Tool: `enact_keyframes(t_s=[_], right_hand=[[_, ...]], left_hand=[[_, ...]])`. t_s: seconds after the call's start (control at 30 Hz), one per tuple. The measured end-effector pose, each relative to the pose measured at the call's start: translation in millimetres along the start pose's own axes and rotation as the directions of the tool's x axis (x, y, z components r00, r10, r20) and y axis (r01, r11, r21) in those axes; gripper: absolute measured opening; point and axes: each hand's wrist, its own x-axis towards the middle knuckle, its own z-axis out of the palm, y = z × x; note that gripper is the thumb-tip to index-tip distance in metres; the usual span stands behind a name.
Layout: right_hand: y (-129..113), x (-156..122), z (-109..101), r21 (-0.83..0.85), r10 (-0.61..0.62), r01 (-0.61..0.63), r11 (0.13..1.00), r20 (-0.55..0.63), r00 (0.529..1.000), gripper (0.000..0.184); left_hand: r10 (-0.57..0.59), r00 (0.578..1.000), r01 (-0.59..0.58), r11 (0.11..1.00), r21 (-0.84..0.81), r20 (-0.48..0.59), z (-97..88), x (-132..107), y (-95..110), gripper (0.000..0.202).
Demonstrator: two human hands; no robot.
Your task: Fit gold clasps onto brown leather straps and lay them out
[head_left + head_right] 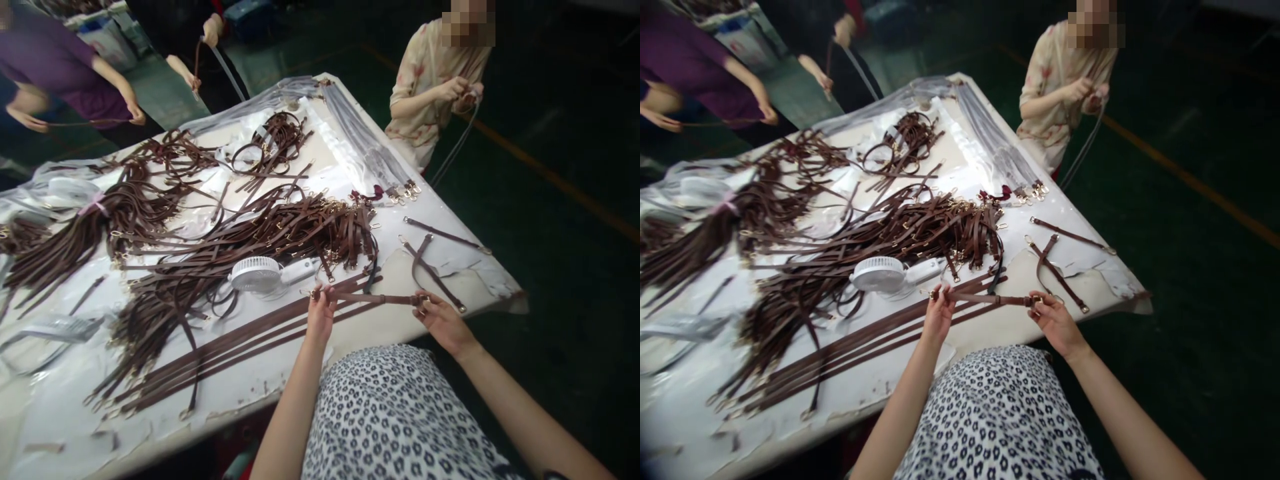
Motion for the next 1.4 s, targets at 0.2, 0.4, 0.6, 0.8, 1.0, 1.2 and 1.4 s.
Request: enact_keyframes(t_s=[0.2, 0.4, 0.6, 0.8, 1.0, 1.2, 1.4], right_hand=[[12, 16, 15, 0.173, 0.026, -0.020, 0.985, -0.034, 0.999, 0.029], [24, 38, 37, 0.260, 0.030, -0.006, 0.966, -0.091, 0.995, 0.027], [-57, 46, 6, 0.179, -0.200, 0.218, 0.959, -0.114, 0.973, 0.018], [-127, 36, -20, -0.317, -0.448, 0.428, 0.846, 0.009, 0.894, 0.029], [-78, 59, -3, -0.737, -0.293, 0.304, 0.604, 0.149, 0.944, 0.038], [-55, 86, 18, -0.749, -0.077, 0.325, 0.578, 0.346, 0.935, 0.045], [-65, 73, 58, -0.721, 0.077, 0.355, 0.596, 0.491, 0.868, 0.043]], left_hand=[[0.018, 1.000, -0.018, 0.999, 0.052, 0.006, -15.4, -3, -2, 0.034], [-0.008, 0.995, -0.024, 0.953, 0.301, 0.104, -24.2, -19, -9, 0.040], [-0.312, 0.932, 0.036, 0.584, 0.811, 0.183, -51.1, -31, -17, 0.041], [-0.274, 0.953, -0.107, 0.100, 0.989, 0.131, -31.2, 13, -57, 0.023], [-0.343, 0.914, -0.272, -0.116, 0.955, 0.218, 21.9, 44, -111, 0.036], [-0.466, 0.828, -0.345, 0.019, 0.938, 0.313, 32.8, 37, -94, 0.028], [-0.362, 0.793, -0.332, 0.416, 0.846, 0.489, 34.2, -9, -20, 0.036]])
